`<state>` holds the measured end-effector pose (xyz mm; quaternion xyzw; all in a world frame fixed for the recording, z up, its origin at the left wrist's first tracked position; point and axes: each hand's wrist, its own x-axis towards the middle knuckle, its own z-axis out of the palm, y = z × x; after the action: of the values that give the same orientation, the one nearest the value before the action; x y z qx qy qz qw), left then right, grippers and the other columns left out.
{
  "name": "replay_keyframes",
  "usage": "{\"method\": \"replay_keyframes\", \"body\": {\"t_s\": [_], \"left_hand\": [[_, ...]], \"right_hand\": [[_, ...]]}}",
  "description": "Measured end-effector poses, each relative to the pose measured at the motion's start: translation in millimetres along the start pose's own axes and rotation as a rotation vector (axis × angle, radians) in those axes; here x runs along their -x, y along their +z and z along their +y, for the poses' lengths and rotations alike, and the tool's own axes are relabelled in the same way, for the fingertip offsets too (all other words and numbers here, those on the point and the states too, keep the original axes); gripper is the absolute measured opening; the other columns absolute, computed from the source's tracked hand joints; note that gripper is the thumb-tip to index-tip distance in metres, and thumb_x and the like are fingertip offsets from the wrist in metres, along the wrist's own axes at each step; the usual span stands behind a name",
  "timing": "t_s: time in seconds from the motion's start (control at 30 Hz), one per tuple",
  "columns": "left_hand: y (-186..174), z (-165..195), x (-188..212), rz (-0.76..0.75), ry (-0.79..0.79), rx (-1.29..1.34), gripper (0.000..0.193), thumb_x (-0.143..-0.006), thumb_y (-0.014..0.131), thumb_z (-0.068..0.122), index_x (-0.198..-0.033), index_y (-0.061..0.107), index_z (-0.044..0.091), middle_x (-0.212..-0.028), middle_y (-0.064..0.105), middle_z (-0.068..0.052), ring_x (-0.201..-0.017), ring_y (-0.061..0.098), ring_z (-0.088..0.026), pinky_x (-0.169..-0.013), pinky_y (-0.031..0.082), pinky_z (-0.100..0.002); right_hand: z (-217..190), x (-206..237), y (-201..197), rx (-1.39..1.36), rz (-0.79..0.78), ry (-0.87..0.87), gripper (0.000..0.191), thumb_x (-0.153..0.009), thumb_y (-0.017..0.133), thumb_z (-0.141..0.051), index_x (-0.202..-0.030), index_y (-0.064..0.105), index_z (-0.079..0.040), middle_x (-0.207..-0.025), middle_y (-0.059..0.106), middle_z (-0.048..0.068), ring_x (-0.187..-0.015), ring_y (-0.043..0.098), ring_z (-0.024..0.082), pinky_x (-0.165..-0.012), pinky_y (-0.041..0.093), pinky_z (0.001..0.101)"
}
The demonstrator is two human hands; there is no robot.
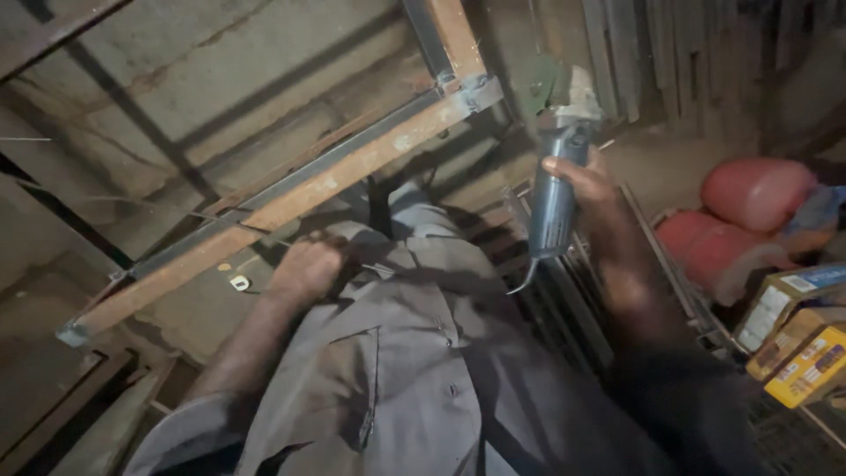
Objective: The person picks up an angle grinder from a cluttered workbench, puts on safety glasses, and grinds weld joints on a metal frame structure, producing sparks. They reposition around the frame to grind several joints, steadying the frame with the other hand.
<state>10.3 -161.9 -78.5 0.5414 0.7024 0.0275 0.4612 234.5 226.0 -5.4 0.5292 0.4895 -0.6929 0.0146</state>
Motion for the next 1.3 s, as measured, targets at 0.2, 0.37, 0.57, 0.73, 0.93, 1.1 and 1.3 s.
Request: {"method": "replay_keyframes", "body": {"t_s": [0.2,0.37,0.57,0.73,0.93,1.1,1.3], "left_hand": [[22,39,-20,0.26,0.094,0.015,0.026,-0.088,0.059,0.016,-0.11,0.071,0.01,-0.111,0.07,-0.013,-0.102,0.068,-0.033,-0.083,0.055,-0.046],[34,74,-30,0.263,-0.035,-0.13,0.021,-0.092,0.061,0.028,-0.101,0.07,0.011,-0.104,0.067,-0.009,-0.103,0.064,-0.03,-0.095,0.047,-0.045],[37,96,-44,0.473,-0.032,-0.177,0.021,-0.084,0.063,0.021,-0.102,0.072,0.016,-0.103,0.068,-0.005,-0.099,0.064,-0.027,-0.097,0.043,-0.052],[35,104,-46,0.462,-0.092,-0.1,0.023,-0.088,0.066,0.032,-0.099,0.071,0.012,-0.102,0.067,-0.007,-0.102,0.063,-0.029,-0.101,0.04,-0.052],[24,117,-46,0.434,-0.129,-0.074,0.046,-0.084,0.067,0.05,-0.104,0.072,0.008,-0.109,0.068,-0.011,-0.106,0.061,-0.033,-0.1,0.038,-0.054],[15,124,-42,0.352,-0.203,-0.052,0.057,-0.086,0.067,0.061,-0.107,0.074,0.008,-0.114,0.068,-0.012,-0.113,0.06,-0.032,-0.105,0.036,-0.054],[21,128,-44,0.453,-0.174,-0.012,0.053,-0.087,0.069,0.057,-0.104,0.074,0.008,-0.11,0.069,-0.011,-0.108,0.062,-0.032,-0.107,0.036,-0.056]], "right_hand": [[-7,-16,-26,0.006,-0.171,0.009,0.037,-0.086,0.078,-0.012,-0.117,0.059,-0.005,-0.092,0.064,0.004,-0.077,0.066,0.016,-0.064,0.056,0.0339],[-15,-34,-40,0.179,-0.129,-0.011,0.038,-0.083,0.078,-0.014,-0.116,0.062,-0.005,-0.089,0.066,0.006,-0.072,0.067,0.019,-0.062,0.059,0.0354],[-6,-51,-54,0.366,-0.151,0.04,0.045,-0.078,0.082,-0.02,-0.116,0.062,-0.006,-0.09,0.068,0.008,-0.072,0.07,0.02,-0.062,0.062,0.0361],[9,-58,-61,0.392,-0.234,-0.014,0.043,-0.08,0.082,-0.021,-0.118,0.067,-0.006,-0.094,0.069,0.004,-0.078,0.067,0.015,-0.065,0.057,0.0309],[6,-69,-59,0.383,-0.306,-0.002,0.041,-0.079,0.081,-0.02,-0.113,0.065,-0.005,-0.091,0.069,0.005,-0.073,0.069,0.016,-0.063,0.058,0.0315],[-3,-72,-57,0.371,-0.299,0.09,0.04,-0.076,0.08,-0.02,-0.11,0.064,-0.004,-0.083,0.068,0.008,-0.064,0.067,0.019,-0.056,0.058,0.0354],[-10,-85,-62,0.578,-0.283,0.08,0.043,-0.077,0.082,-0.025,-0.111,0.066,-0.005,-0.086,0.067,0.005,-0.068,0.067,0.016,-0.059,0.058,0.0325]]}}
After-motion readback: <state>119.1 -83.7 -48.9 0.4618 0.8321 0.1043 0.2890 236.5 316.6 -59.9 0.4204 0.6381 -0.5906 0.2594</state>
